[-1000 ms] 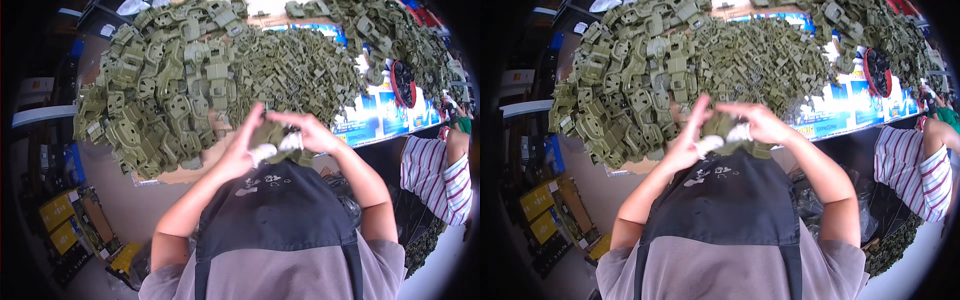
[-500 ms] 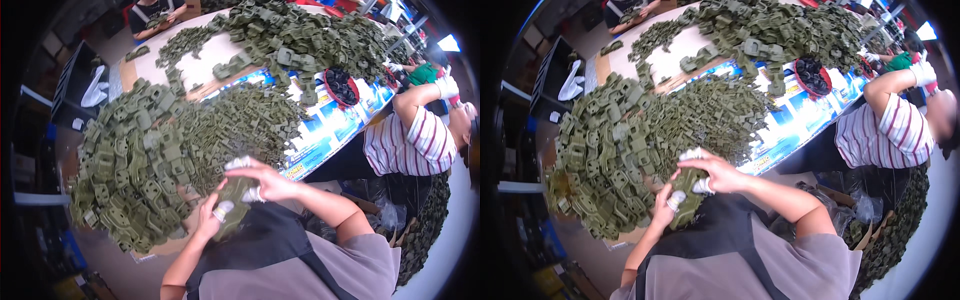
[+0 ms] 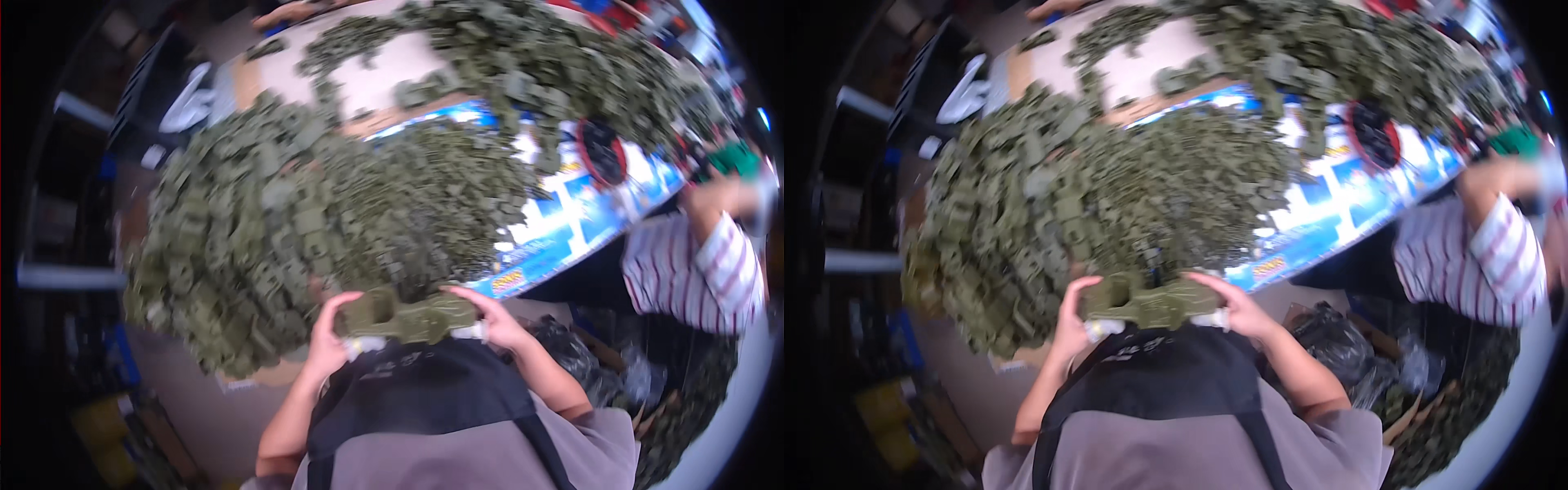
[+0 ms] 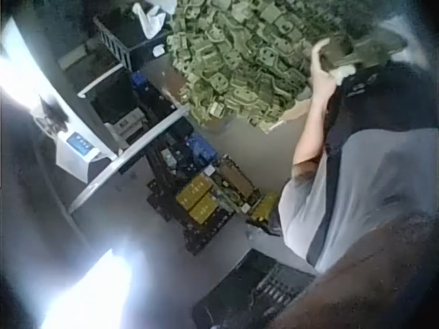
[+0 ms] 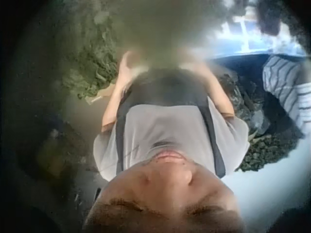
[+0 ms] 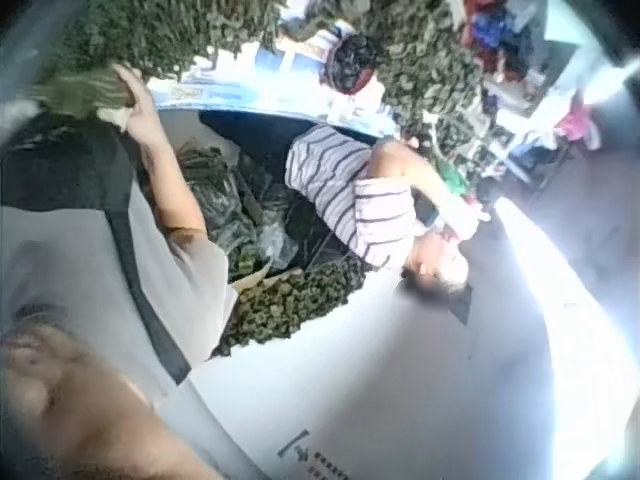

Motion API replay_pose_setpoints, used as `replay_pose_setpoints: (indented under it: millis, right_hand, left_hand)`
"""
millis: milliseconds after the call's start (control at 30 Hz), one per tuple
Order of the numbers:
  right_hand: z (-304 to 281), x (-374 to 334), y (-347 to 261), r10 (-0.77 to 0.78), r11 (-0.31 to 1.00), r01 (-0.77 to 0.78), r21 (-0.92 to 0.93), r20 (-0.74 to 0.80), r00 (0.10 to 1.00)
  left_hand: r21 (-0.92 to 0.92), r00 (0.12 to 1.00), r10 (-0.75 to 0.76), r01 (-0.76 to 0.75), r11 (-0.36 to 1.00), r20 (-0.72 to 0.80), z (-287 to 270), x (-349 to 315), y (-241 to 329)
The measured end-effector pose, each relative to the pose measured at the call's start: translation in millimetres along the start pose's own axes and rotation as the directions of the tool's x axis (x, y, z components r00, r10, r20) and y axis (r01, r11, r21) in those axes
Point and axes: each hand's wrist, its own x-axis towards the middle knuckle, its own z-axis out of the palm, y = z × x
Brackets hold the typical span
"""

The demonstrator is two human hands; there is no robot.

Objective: The person repeatedly picks up green plastic components from a large pile on a table, aligns them by hand, and snaps them together. The assembled units are placed back onto the table. A coworker performs similar actions nearby.

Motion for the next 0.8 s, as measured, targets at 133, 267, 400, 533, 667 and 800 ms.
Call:
replay_pose_setpoints:
  millis: [133, 267, 400, 533, 667, 800]
  right_hand:
    - [-11, -8, 14, -0.154, 0.984, 0.148, -0.102, -0.053, 0.987]
    - [-30, 26, 2, -0.055, 0.982, 0.020, -0.188, -0.184, 0.981]
    - [-195, 89, 35, -0.261, 0.918, 0.396, 0.015, -0.728, 0.634]
    - [-387, 117, 35, 0.163, 0.873, 0.338, 0.350, -0.865, 0.475]
    - [-449, 130, 43, -0.274, 0.894, -0.114, -0.433, -0.731, 0.625]
    - [-418, 167, 33, -0.277, 0.525, -0.525, -0.670, -0.718, 0.639]
  left_hand:
    - [0.044, 0.991, 0.132, -0.130, 0.990, -0.038, 6, -1, 4]
    - [-0.185, 0.996, 0.050, -0.063, 0.981, -0.077, 15, 32, -10]
    - [0.334, 0.929, 0.300, -0.217, 0.917, -0.218, -38, 45, 40]
    - [0.823, 0.675, 0.562, 0.121, 0.556, -0.478, -110, 5, 57]
    - [0.634, 0.570, 0.296, 0.595, 0.493, -0.766, -137, -42, 25]
    - [0.603, 0.552, 0.302, 0.514, 0.610, -0.777, -138, -60, 0]
